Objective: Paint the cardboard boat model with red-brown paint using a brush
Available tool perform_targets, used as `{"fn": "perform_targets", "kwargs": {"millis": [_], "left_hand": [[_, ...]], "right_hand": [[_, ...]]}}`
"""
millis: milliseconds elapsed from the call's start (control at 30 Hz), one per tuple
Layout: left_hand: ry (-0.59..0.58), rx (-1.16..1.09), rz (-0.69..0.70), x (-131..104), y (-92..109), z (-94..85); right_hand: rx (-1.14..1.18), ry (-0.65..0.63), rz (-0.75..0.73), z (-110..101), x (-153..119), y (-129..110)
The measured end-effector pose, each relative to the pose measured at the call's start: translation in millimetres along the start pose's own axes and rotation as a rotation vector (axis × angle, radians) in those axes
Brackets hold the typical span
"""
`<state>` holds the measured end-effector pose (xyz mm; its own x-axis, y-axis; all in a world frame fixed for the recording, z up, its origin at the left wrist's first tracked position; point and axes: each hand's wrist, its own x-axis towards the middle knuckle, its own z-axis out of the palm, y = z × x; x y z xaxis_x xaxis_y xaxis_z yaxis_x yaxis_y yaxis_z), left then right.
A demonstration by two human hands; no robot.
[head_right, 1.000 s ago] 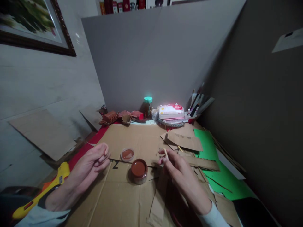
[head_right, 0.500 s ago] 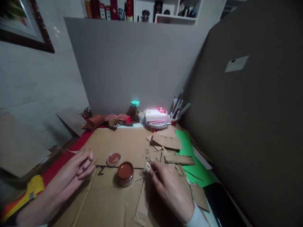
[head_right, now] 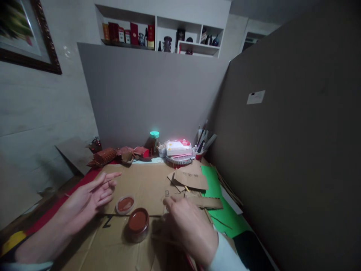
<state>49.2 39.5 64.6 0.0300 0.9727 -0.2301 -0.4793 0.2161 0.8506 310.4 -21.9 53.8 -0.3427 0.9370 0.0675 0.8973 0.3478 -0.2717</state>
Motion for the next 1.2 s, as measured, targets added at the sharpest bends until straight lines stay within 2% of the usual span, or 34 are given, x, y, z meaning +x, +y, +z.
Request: {"fn": "perform_targets", "kwargs": {"millis": [133,300,467,600,667,767,900,967,1067,1200], "left_hand": [[-0.019,-0.032,0.019,24,9,19.9],[-0.029,-0.046,-0.009,66,9,34.2],[0.013,-0.036,-0.041,95,2,38.6],[0.042,-0.016,-0.057,111,-1,39.8],[0.047,-0.007,-0.055,118,-3,40.0],[0.041,0.005,-0.058,127,-9,41.1],[0.023,0.024,-0.081,136,-18,43.9],[0.014,0.033,-0.092,138,-21,44.9],[-0.003,0.040,-0.104,138,-23,44.9],[-0.006,0.041,-0.111,137,-22,44.8]], "right_hand": [[-0.137,-0.032,0.010,-11,51,30],[-0.268,-0.061,0.018,-4,132,59],[-0.337,-0.070,-0.055,17,216,65],[-0.377,-0.072,-0.086,42,262,71],[-0.392,-0.071,-0.092,53,274,75],[-0.408,-0.073,-0.104,63,276,80],[-0.411,-0.050,-0.141,58,263,84],[-0.407,-0.010,-0.152,43,254,89],[-0.410,0.113,-0.101,7,247,107],[-0.458,0.268,0.165,-39,251,148]]}}
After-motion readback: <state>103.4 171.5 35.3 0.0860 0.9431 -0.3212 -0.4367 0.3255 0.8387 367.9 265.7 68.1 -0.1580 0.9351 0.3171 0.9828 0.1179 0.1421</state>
